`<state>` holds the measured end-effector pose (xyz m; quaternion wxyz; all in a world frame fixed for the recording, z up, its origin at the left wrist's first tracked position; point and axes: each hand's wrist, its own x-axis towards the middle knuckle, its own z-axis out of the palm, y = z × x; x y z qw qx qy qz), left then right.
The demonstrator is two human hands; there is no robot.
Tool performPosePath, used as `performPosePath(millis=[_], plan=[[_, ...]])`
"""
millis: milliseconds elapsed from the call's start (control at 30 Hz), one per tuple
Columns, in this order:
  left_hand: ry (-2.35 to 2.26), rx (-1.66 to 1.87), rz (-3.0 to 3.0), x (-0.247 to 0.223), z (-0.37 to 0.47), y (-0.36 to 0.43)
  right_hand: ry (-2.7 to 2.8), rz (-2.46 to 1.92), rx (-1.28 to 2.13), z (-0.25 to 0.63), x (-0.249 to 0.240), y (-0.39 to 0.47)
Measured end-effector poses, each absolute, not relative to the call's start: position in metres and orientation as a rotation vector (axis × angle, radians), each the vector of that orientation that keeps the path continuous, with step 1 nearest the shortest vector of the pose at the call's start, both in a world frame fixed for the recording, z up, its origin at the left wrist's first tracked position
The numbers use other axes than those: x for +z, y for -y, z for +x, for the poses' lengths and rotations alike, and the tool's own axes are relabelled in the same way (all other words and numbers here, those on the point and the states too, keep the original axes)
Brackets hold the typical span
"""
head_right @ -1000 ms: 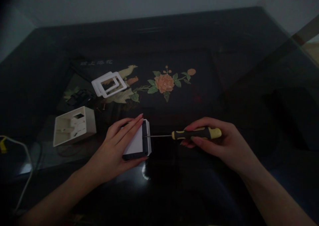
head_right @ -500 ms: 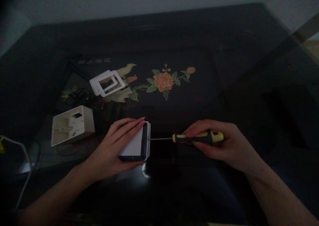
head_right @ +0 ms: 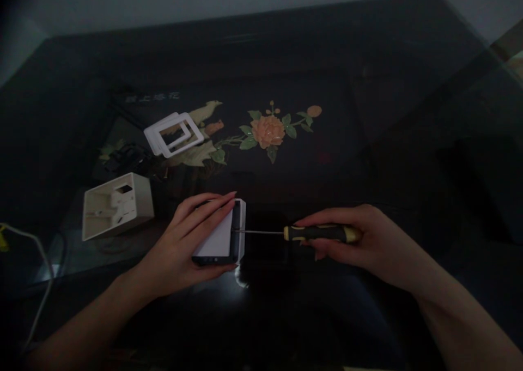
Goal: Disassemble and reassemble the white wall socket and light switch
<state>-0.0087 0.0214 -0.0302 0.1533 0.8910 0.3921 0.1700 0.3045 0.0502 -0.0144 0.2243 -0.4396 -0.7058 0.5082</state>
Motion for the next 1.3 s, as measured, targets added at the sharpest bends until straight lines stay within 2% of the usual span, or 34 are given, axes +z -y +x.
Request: performPosePath(millis=[433, 567, 733, 833, 1300], plan=[[-1.184, 0.487, 2.54, -0.031, -0.008, -0.021, 2.362, -1.036, 0.313, 0.293, -0.015, -0.018], [-1.175, 0.498, 2.527, -0.032, -0.01, -0.022, 2.303, -1.015, 0.381, 0.291, -0.019, -0.023], [-1.173, 0.488, 2.488, -0.033, -0.012, -0.023, 2.157, -1.177, 0.924, 0.289, -0.029, -0.035], [-1.171, 0.49, 2.462, -0.032, -0.011, -0.023, 2.176, -1.221, 1.059, 0.29, -0.032, -0.039], [-1.171, 0.488, 2.409, -0.03, -0.011, -0.026, 2.579, -1.154, 0.406, 0.284, -0.046, -0.036]])
